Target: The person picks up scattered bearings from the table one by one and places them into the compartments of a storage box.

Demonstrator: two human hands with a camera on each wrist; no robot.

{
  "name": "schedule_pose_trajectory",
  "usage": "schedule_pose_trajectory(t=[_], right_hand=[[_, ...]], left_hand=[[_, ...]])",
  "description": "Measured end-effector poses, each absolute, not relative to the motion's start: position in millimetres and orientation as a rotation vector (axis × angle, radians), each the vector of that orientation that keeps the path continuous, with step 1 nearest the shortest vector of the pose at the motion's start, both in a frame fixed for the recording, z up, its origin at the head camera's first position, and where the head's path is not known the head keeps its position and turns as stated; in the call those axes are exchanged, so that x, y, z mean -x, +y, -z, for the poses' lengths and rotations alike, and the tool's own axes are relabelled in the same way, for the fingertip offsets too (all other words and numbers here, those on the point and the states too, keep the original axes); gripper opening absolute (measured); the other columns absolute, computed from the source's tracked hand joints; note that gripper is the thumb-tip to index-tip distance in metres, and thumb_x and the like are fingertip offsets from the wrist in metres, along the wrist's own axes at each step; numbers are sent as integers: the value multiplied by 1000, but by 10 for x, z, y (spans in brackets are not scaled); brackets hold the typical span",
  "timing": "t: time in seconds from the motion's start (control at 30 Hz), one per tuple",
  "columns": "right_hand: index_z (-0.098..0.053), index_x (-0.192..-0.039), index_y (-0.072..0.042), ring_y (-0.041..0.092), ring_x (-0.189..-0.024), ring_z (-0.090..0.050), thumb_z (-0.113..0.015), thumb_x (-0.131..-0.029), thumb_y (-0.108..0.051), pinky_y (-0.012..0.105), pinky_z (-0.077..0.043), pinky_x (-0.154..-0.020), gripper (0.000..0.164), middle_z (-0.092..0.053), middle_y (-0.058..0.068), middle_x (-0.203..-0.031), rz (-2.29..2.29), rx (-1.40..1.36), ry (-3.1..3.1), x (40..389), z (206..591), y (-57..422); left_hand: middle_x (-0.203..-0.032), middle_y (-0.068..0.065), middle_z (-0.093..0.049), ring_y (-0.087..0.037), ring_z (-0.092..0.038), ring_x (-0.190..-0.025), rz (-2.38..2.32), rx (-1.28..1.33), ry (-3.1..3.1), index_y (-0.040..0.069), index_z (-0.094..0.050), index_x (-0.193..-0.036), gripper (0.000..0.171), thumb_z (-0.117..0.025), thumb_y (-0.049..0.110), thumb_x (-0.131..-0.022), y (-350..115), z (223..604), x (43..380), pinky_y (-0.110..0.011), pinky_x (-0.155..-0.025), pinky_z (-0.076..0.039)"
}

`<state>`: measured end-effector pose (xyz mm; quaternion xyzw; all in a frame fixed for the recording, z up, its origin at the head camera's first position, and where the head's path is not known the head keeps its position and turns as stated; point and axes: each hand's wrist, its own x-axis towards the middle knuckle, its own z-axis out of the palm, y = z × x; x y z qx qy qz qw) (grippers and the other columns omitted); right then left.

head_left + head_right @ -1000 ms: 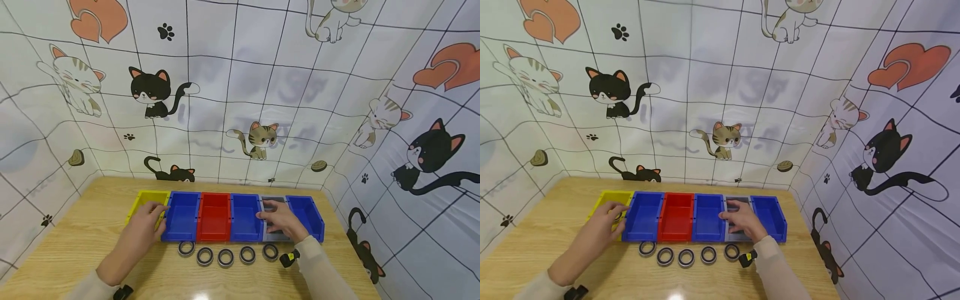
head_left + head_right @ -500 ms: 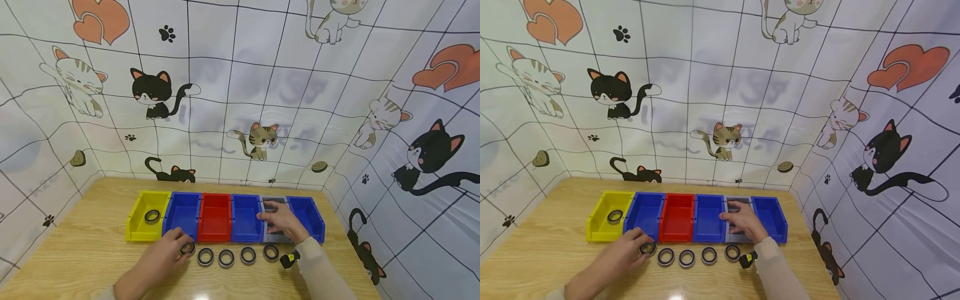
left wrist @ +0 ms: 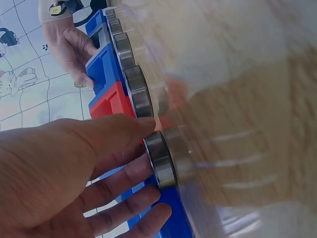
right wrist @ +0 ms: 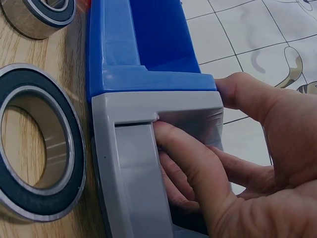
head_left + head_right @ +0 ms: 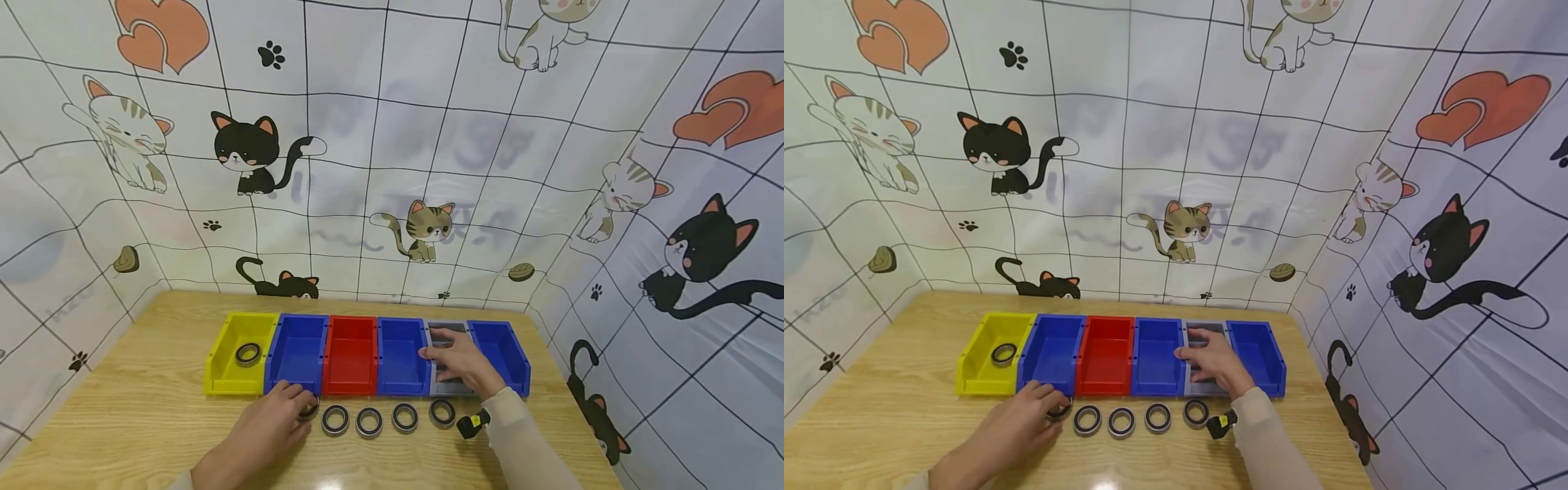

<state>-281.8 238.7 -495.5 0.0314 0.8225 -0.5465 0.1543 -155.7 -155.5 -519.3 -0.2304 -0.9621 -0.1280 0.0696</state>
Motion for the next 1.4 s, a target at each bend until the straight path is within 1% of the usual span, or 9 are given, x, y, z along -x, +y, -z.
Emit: schedule_pose_trajectory(t=[0.23, 0.4, 0.6, 0.7, 0.87, 0.93, 1.1, 1.27, 1.4], right_hand=[[-52, -175, -10, 38, -125, -78, -92, -102, -24, 39, -72, -68, 84, -65, 35, -162, 1563, -85, 2352, 2818, 4962, 2379], [-52, -175, -11, 39, -127, -78, -92, -102, -25, 40, -73, -70, 84, -65, 35, -162, 1556, -87, 2355, 2820, 4963, 2381], [-52, -175, -11, 42, -130, -77, -92, -102, -25, 41, -73, -71, 84, -64, 35, -163, 1557, -91, 2353, 2820, 4963, 2387], [-52, -176, -11, 43, -131, -77, -92, -102, -25, 41, -73, -71, 85, -64, 35, -163, 1552, -89, 2356, 2819, 4965, 2390], [-52, -175, -12, 45, -134, -76, -91, -103, -26, 41, -74, -72, 84, -66, 34, -162, 1538, -86, 2372, 2816, 4975, 2393], [-53, -175, -12, 45, -134, -76, -91, -103, -26, 41, -74, -72, 83, -67, 33, -161, 1530, -88, 2380, 2820, 4978, 2392], [-53, -175, -12, 44, -133, -77, -91, -103, -25, 41, -73, -71, 82, -68, 33, -160, 1531, -90, 2383, 2829, 4972, 2385], [-53, -175, -13, 43, -132, -77, -91, -103, -26, 41, -73, -71, 83, -68, 33, -160, 1540, -86, 2370, 2824, 4973, 2384], [-53, -175, -13, 39, -129, -76, -91, -103, -26, 41, -73, -71, 82, -68, 33, -160, 1542, -82, 2362, 2813, 4975, 2389]], left_hand=[[-113, 5, -79, -14, -64, -104, 431, 669, -2962, 19, -83, -130, 45, -102, 27, -90, -1553, 5163, 1550, -39, -89, -68], [-109, 6, -75, -14, -61, -104, 416, 684, -2951, 18, -85, -128, 44, -103, 28, -89, -1557, 5171, 1539, -37, -86, -66], [-108, 6, -60, -14, -53, -104, 536, 634, -3050, 20, -87, -134, 43, -100, 26, -93, -1538, 5147, 1554, -30, -82, -58], [-110, 5, -56, -14, -52, -105, 616, 624, -3064, 20, -87, -131, 40, -100, 23, -94, -1532, 5135, 1563, -30, -83, -57], [-113, 3, -59, -15, -56, -103, 677, 670, -3046, 21, -85, -122, 31, -99, 17, -94, -1534, 5125, 1564, -34, -84, -62], [-114, 2, -61, -16, -59, -102, 665, 704, -3027, 21, -85, -121, 28, -94, 10, -97, -1542, 5120, 1558, -36, -86, -64], [-114, -1, -71, -19, -67, -101, 619, 781, -2972, 19, -87, -120, 34, -86, -7, -98, -1562, 5103, 1552, -43, -90, -70], [-115, -5, -80, -24, -73, -102, 583, 807, -2970, 19, -88, -118, 34, -90, -5, -95, -1572, 5091, 1566, -47, -92, -72], [-113, -3, -79, -23, -73, -101, 592, 811, -2983, 21, -87, -118, 32, -93, -1, -94, -1577, 5101, 1578, -47, -91, -72]])
